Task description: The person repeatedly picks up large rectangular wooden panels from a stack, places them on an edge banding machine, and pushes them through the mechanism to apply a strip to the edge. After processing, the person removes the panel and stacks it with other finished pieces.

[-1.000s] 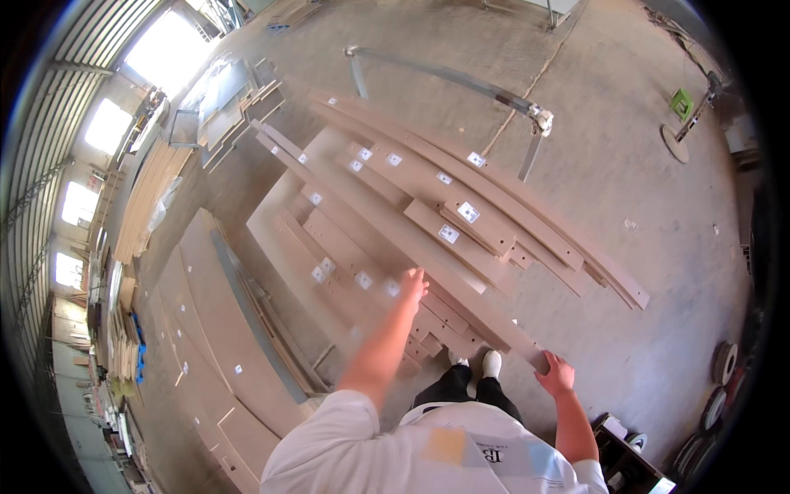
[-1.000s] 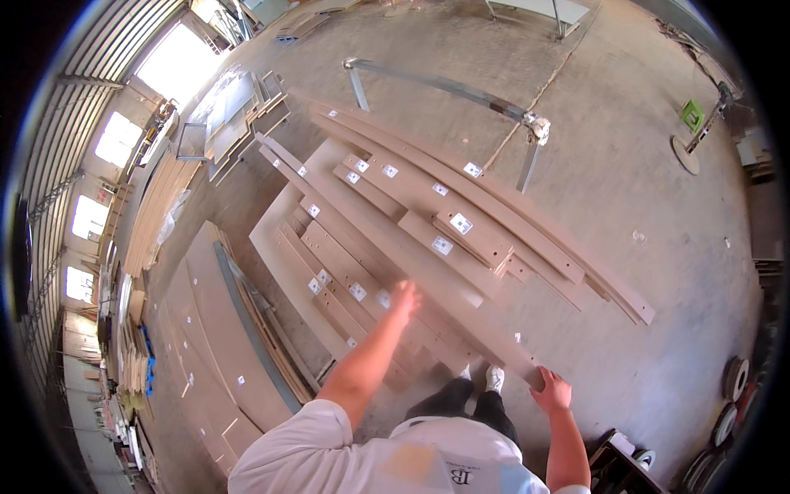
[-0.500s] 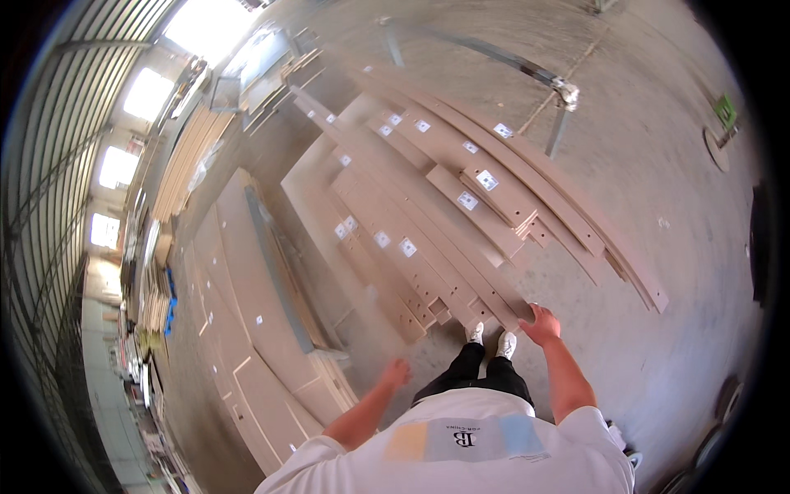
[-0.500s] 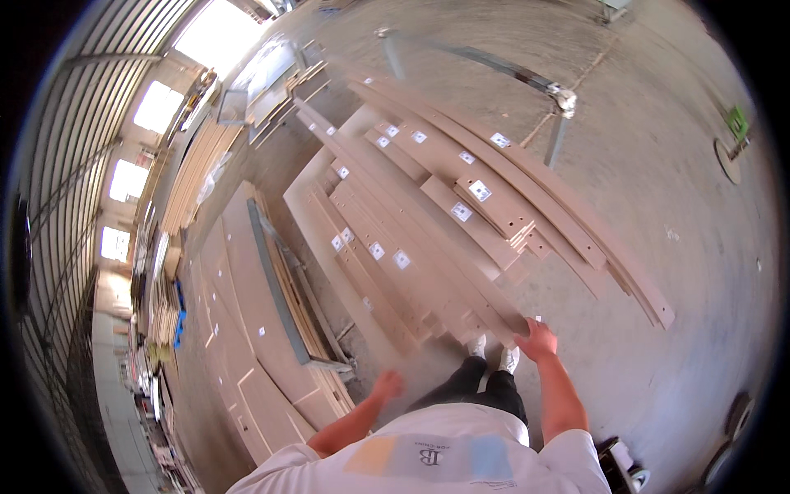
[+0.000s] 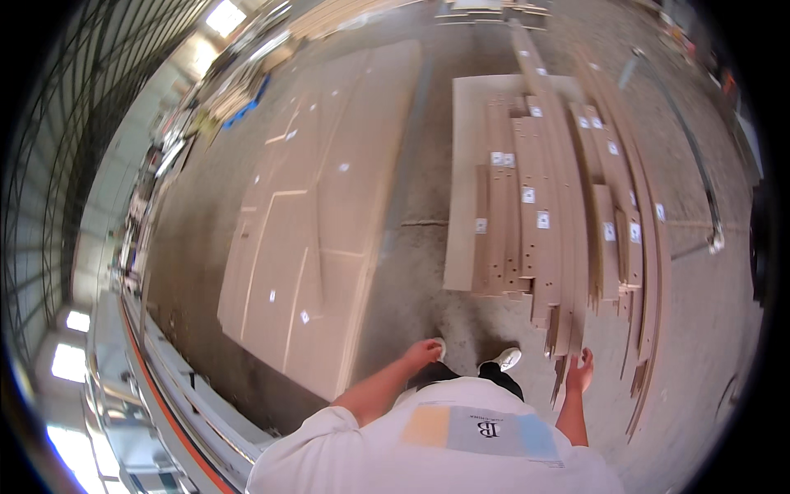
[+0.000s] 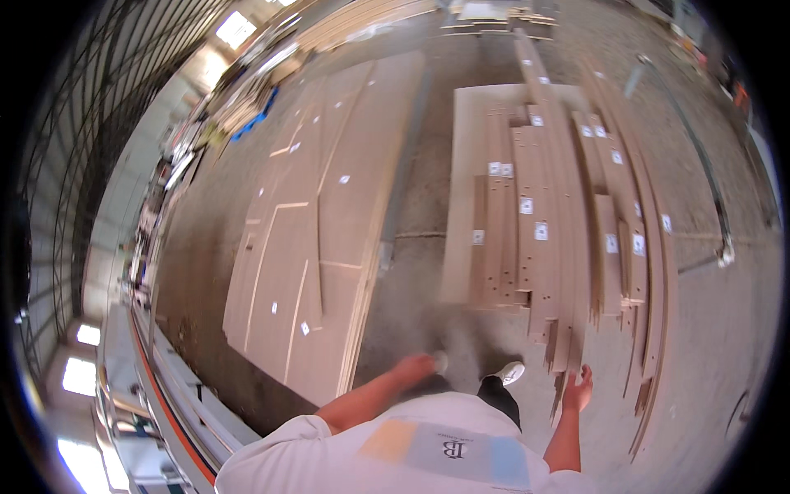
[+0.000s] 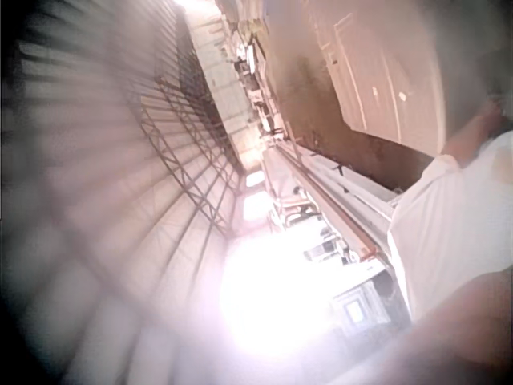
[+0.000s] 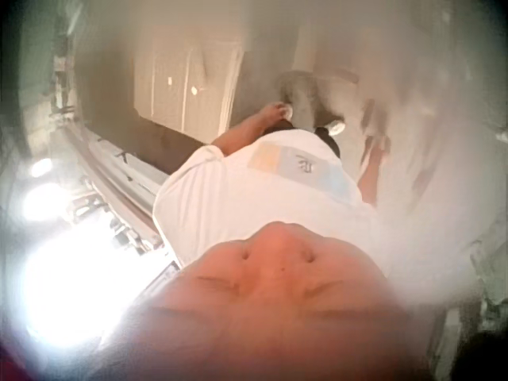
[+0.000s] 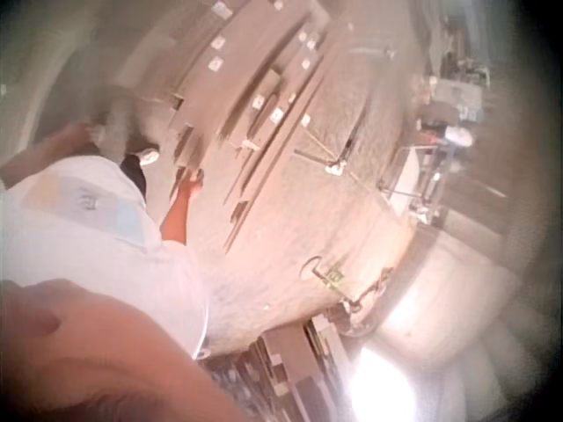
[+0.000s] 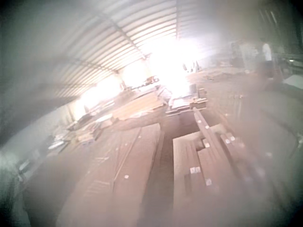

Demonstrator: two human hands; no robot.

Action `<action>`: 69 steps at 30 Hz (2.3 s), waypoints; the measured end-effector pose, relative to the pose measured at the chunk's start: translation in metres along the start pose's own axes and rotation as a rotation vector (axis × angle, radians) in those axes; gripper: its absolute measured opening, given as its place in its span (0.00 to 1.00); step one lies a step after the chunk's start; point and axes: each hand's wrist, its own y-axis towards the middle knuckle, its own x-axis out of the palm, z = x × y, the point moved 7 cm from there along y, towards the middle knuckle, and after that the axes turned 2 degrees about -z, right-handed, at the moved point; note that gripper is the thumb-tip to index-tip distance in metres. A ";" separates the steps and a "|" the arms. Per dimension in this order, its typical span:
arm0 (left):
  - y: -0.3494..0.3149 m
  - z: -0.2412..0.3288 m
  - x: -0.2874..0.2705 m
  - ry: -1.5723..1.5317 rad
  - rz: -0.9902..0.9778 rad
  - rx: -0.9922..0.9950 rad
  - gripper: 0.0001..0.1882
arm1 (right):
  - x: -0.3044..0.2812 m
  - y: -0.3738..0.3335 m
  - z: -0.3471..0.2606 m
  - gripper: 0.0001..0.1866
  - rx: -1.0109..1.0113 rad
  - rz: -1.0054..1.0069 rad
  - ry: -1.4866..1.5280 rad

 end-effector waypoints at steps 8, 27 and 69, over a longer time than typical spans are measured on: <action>-0.028 -0.226 -0.192 0.280 0.423 -0.241 0.11 | 0.062 -0.075 -0.086 0.16 -0.179 -0.105 0.313; 0.002 -0.435 -0.363 -0.465 0.523 -0.414 0.27 | 0.178 -0.297 -0.264 0.20 -0.098 -0.651 -0.028; -0.119 0.251 0.148 -1.024 -0.694 0.080 0.15 | -0.238 -0.462 0.057 0.36 0.027 -0.033 -0.238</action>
